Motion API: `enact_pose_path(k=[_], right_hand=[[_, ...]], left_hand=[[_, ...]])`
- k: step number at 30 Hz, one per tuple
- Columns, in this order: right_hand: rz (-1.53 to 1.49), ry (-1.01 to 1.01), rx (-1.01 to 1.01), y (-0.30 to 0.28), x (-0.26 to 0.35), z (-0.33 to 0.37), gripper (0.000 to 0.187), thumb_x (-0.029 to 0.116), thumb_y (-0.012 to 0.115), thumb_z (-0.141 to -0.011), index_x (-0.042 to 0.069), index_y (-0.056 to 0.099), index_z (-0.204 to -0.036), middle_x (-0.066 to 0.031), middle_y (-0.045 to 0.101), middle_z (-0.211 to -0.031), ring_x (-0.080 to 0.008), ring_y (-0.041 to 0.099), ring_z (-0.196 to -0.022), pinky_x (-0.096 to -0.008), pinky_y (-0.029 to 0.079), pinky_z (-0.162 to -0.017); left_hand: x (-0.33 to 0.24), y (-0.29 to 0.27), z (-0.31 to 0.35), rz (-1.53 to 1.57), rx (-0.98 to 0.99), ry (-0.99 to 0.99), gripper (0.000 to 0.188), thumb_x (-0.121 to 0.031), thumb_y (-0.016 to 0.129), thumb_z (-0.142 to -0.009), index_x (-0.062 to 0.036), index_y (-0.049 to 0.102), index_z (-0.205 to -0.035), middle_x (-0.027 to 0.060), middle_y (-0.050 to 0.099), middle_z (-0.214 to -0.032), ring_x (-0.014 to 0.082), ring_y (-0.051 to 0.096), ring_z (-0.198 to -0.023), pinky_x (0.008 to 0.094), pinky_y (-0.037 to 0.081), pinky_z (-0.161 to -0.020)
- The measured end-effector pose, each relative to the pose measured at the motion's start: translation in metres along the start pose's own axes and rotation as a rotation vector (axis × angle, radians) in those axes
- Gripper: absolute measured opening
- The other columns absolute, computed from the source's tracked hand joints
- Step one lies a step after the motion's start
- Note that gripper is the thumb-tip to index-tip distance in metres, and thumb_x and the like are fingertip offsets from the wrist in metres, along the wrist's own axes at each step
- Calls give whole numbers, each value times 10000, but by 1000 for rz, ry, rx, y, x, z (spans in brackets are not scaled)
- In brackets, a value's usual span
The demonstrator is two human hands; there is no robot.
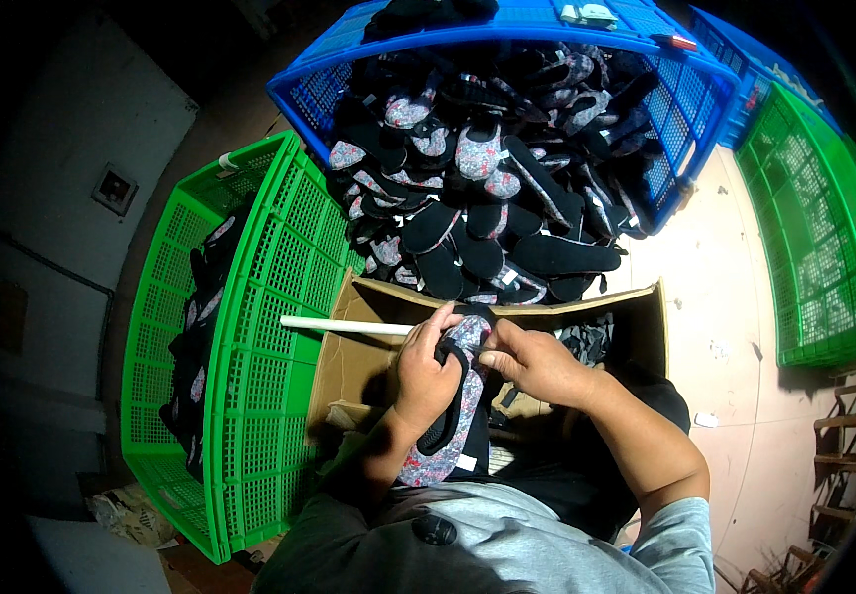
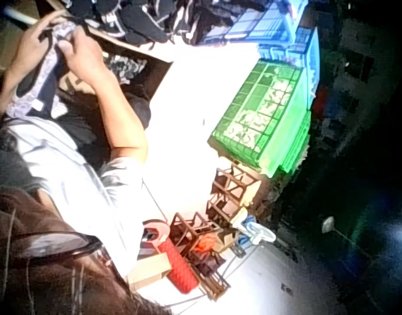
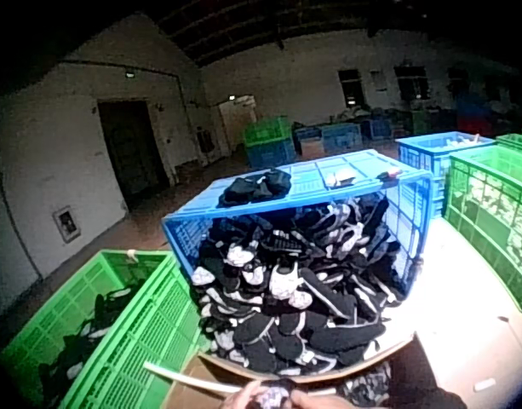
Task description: The person picks a slipper from a blue crate and uses a needle and thread to sew a tag or label onto the slipper. They repeatedly pull the thread through the fabric to secure the attachment, then place the slipper back into the crate.
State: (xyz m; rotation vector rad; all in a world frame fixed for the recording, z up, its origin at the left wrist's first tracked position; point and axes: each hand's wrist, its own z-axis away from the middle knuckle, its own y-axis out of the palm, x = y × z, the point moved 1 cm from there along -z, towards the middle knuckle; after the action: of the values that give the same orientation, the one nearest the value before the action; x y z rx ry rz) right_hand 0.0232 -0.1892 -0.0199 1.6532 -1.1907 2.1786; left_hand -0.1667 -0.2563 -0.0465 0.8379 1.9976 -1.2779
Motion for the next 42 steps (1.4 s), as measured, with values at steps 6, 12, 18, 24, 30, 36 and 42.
enact_pose_path(k=[6, 12, 18, 24, 30, 36, 42], right_hand=[[27, -47, 19, 2, -2, -1, 312, 330, 612, -997, 39, 538, -1080, -209, 688, -914, -432, 666, -852, -504, 508, -716], [35, -52, 20, 4, -1, -1, 267, 283, 618, -1002, 38, 533, -1062, -180, 669, -905, -377, 660, -834, -439, 509, -735], [46, -35, 16, 4, 1, -1, 244, 265, 618, -1000, 39, 539, -1050, -178, 668, -888, -376, 661, -824, -433, 507, -723], [-48, -3, -47, 8, -4, -2, 272, 298, 608, -1005, 35, 545, -1037, -189, 667, -837, -389, 663, -788, -459, 499, -686], [-143, 87, -185, 8, -15, -5, 302, 310, 637, -994, 28, 541, -1045, -182, 676, -839, -370, 675, -785, -443, 512, -686], [-244, 23, -191, 16, -15, -5, 444, 353, 762, -910, 24, 551, -1121, -128, 682, -860, -242, 674, -764, -362, 532, -703], [-233, 133, -412, 19, -38, -15, 358, 180, 735, -909, 35, 559, -1184, -120, 678, -870, -192, 650, -752, -332, 525, -700]], left_hand=[[1, 1, 1, 20, 2, -11, 613, 105, 574, -786, 7, 532, -1389, 169, 685, -1204, 287, 660, -1121, 382, 508, -978], [0, 0, 0, 8, 5, -2, 619, 105, 570, -778, 6, 534, -1387, 176, 686, -1198, 293, 663, -1115, 385, 514, -970], [-1, 2, 1, 13, -22, 6, 596, 89, 606, -769, -4, 564, -1356, 167, 701, -1142, 344, 662, -1079, 408, 506, -967], [-1, 4, 2, 15, -23, 1, 591, 81, 602, -770, 0, 561, -1354, 169, 699, -1139, 343, 658, -1081, 417, 501, -974], [-4, 3, 1, 30, -17, 1, 586, 79, 603, -763, 11, 558, -1344, 174, 695, -1148, 349, 655, -1079, 418, 496, -979], [-10, 1, 2, -52, -2, 81, 671, 91, 610, -735, 27, 495, -1393, 192, 678, -1180, 338, 658, -1087, 411, 506, -983], [-16, 1, 2, -127, -25, 159, 768, 60, 646, -700, 34, 419, -1434, 194, 663, -1184, 374, 630, -1105, 444, 465, -1030]])
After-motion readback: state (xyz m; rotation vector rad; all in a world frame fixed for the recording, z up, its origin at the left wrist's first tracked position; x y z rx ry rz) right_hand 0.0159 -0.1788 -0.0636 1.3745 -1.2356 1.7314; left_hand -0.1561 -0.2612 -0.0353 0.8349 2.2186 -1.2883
